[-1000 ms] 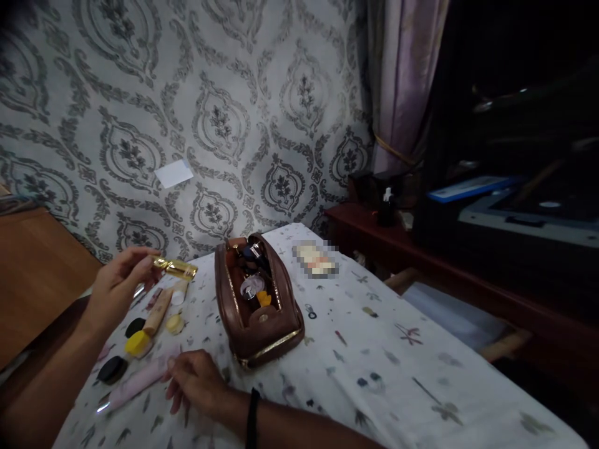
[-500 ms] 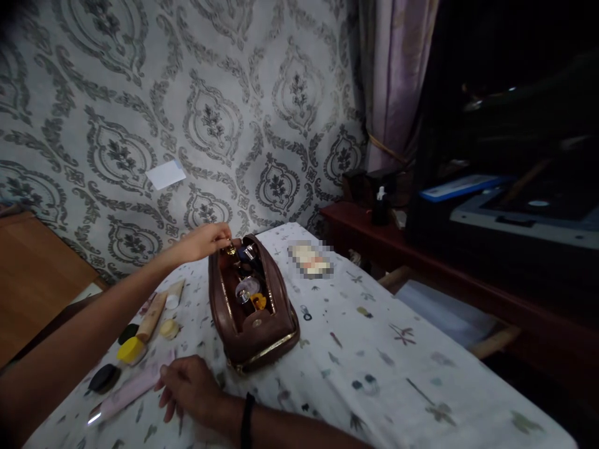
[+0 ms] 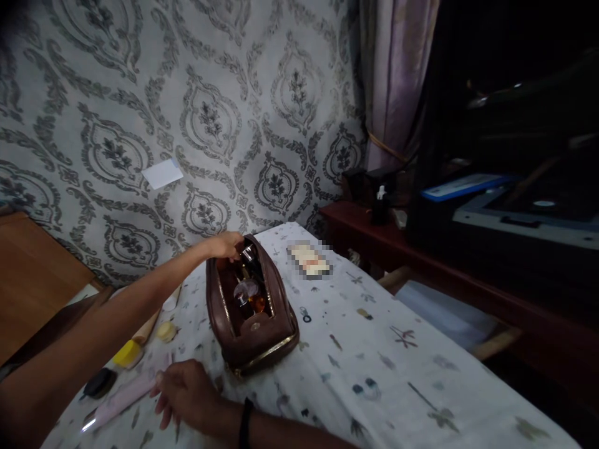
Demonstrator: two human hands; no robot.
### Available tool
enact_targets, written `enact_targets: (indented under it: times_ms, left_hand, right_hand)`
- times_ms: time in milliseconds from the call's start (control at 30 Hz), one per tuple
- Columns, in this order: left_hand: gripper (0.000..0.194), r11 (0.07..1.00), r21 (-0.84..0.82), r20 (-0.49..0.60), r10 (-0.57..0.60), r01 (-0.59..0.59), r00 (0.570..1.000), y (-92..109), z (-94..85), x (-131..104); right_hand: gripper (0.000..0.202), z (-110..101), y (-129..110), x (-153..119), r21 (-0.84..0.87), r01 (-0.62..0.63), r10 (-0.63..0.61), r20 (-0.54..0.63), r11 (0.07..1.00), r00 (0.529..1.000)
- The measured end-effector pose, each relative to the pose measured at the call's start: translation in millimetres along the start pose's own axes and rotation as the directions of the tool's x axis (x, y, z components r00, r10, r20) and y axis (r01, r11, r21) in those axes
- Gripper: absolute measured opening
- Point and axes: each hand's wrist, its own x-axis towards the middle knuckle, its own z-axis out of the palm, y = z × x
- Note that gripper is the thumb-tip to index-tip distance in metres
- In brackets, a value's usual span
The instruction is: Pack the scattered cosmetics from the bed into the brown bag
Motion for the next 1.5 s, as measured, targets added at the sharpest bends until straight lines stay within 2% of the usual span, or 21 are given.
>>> enact_targets:
  times_ms: [267,433,767,967,1067,1133,1233,1300,1367,1500]
  left_hand:
    - [0.026,0.985,-0.169,0.002,-0.029,0.029,1.000,-6.0,12.6,11.2]
    - [0.028,0.980,-0.199,0.009,-0.024,0.025,1.000,-7.1,15.4,11.9]
    - [0.020,1.000,0.008,-0.014,-0.005,0.005,1.000,-6.7,10.1,8.0]
    - [0.019,0.992,0.107,-0.066,0.076,-0.069,0.995,-0.6,-4.8,-0.3]
    - [0.016,0.988,0.137,-0.132,0.092,-0.074,0.987,0.8,-13.9,-15.9]
    - [0.018,0.987,0.147,-0.199,0.093,-0.065,0.975,1.0,-16.0,-34.5]
    - [0.023,0.988,0.150,-0.368,0.095,-0.042,0.925,-1.0,-9.1,-71.8]
    - [0.025,0.990,0.141,-0.504,0.068,0.004,0.861,-5.6,3.4,-98.0]
    - [0.025,0.991,0.113,-0.583,0.003,0.078,0.812,-14.0,22.0,-121.9]
    - [0.023,0.973,0.059,-0.588,-0.147,0.224,0.795,-38.3,76.8,-162.9]
  right_hand:
    - [0.073,-1.0,-1.3,-2.5,-0.020,0.026,-0.026,0.018,0.999,1.000]
    - [0.075,0.0,-3.5,-3.5,-0.018,0.016,-0.016,0.006,1.000,1.000]
    - [0.076,-0.9,-1.7,-3.5,-0.012,0.012,-0.011,0.008,1.000,1.000]
    - [0.078,-1.3,1.0,-1.2,-0.029,0.024,-0.024,0.007,0.999,1.000]
    - [0.075,-0.6,1.5,-0.8,-0.039,0.015,-0.015,0.003,0.999,1.000]
    - [0.072,-0.3,1.4,-0.5,-0.047,0.000,0.000,-0.004,0.999,1.000]
    - [0.068,-1.0,1.8,0.3,-0.077,-0.014,0.013,-0.017,0.997,1.000]
    - [0.066,-2.2,2.7,0.6,-0.113,-0.012,0.010,-0.011,0.994,1.000]
    - [0.063,-3.3,3.6,0.2,-0.151,0.001,-0.001,-0.001,0.989,1.000]
    - [0.047,-3.4,3.6,-2.2,-0.229,0.028,-0.026,0.012,0.973,1.000]
